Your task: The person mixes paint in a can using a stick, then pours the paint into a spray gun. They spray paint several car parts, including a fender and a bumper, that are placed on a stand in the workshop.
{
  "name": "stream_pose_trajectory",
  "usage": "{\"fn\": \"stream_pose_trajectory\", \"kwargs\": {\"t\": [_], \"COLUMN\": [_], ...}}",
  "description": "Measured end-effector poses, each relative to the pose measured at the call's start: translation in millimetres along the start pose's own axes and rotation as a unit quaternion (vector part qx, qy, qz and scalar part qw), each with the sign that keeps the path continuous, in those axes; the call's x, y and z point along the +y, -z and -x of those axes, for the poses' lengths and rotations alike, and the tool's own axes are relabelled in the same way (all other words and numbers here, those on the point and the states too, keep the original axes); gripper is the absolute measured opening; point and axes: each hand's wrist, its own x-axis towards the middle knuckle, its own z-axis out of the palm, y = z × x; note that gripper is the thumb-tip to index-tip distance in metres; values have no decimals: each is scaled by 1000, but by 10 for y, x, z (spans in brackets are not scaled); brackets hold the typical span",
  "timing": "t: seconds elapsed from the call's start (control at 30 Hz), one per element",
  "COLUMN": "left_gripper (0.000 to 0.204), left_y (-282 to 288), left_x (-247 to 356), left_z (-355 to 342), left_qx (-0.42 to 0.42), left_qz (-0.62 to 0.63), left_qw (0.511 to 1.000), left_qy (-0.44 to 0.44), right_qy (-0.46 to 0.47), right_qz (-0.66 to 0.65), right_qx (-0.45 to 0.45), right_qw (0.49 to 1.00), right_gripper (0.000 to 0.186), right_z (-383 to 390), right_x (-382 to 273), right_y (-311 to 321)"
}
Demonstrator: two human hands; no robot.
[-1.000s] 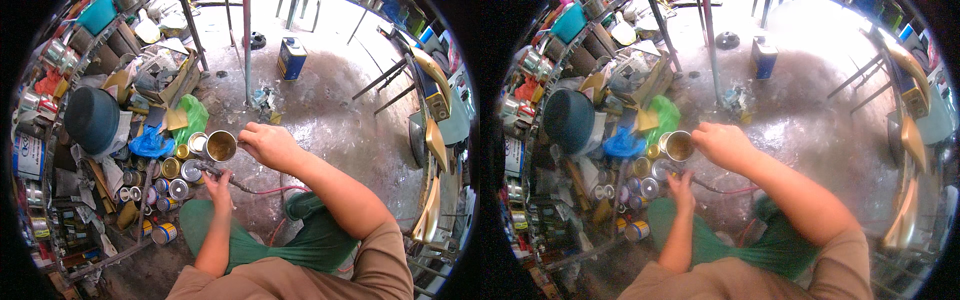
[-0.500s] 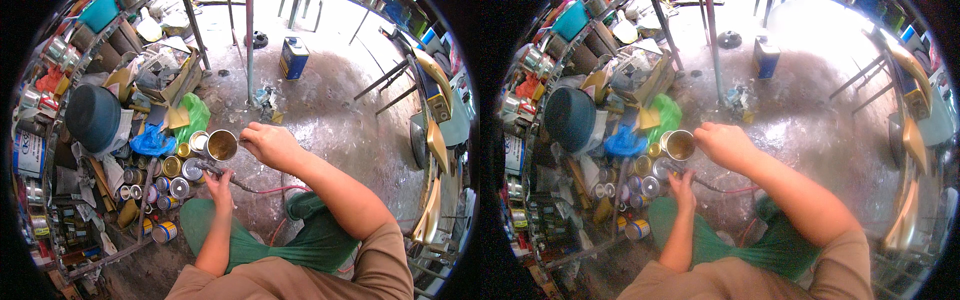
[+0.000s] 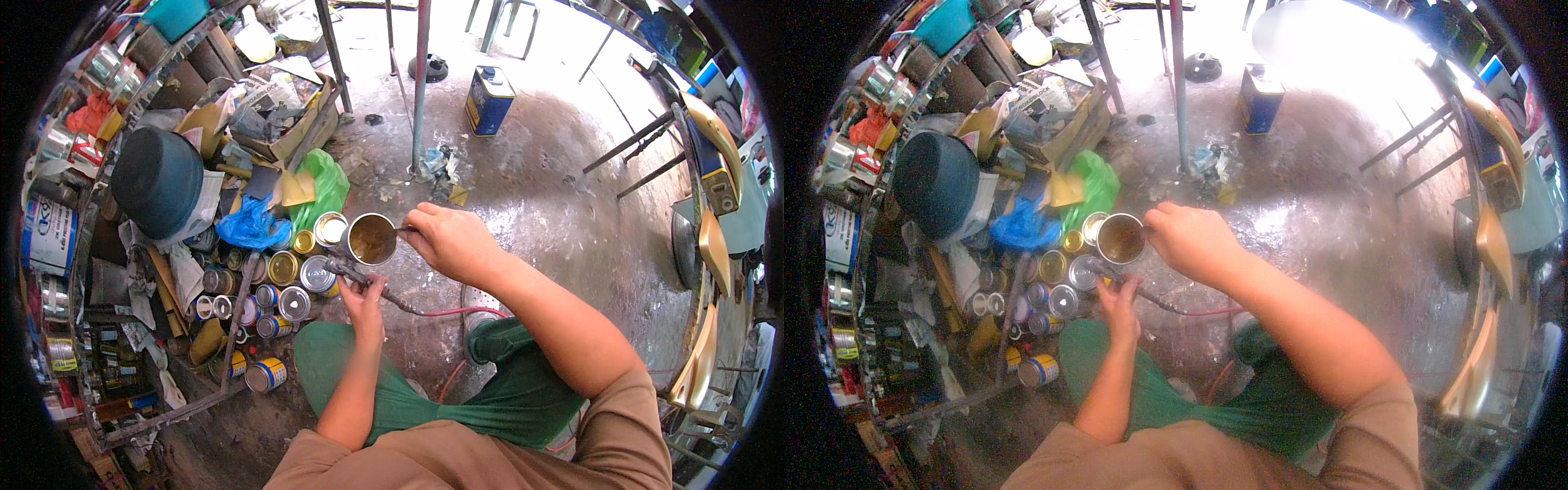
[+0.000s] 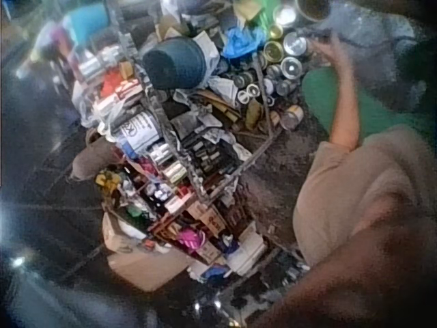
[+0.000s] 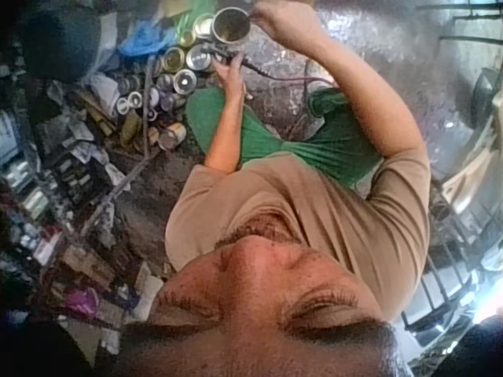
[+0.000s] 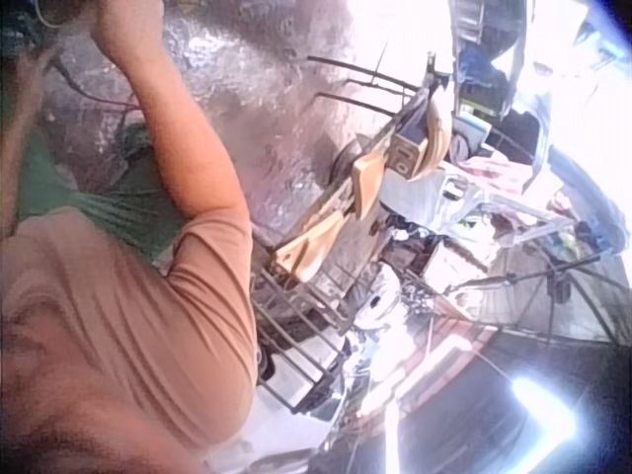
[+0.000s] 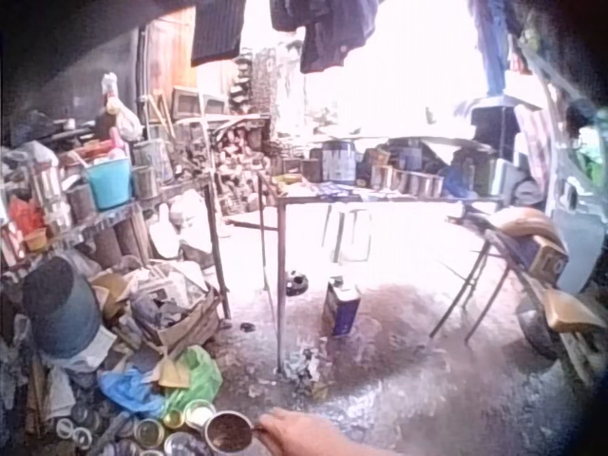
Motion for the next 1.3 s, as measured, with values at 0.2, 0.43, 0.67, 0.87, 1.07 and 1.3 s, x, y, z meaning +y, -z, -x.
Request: {"fn": "stream_pose_trajectory", "kwargs": {"t": [0.2, 0.43, 0.67, 0.87, 1.07, 1.3], "left_gripper": [88, 92, 87, 77, 75, 81], "left_y": [4, -38, -138, -117, -79, -73], "left_x": [-8, 7, -146, -164, -241, -232], "left_z": [-6, 36, 210, 246, 263, 213], "left_qx": [-21, -22, -35, -32, -37, -35], "left_qz": [4, 13, 33, 62, 83, 66], "left_qw": [1000, 999, 994, 989, 988, 992], "left_qy": [-6, 39, 95, 132, 127, 106], "right_qy": [-19, 18, 51, 92, 58, 22], "right_qz": [-3, -20, 91, 53, 87, -28], "right_qx": [36, -34, -9, -106, -64, -93], "right_qw": [999, 999, 995, 989, 993, 995], "right_gripper": [20, 21, 16, 16, 17, 20], "right_z": [6, 10, -160, -174, -194, -62], "right_x": [-23, -164, -196, -224, -210, -162], "right_y": [-58, 24, -74, 25, -5, -17]}}
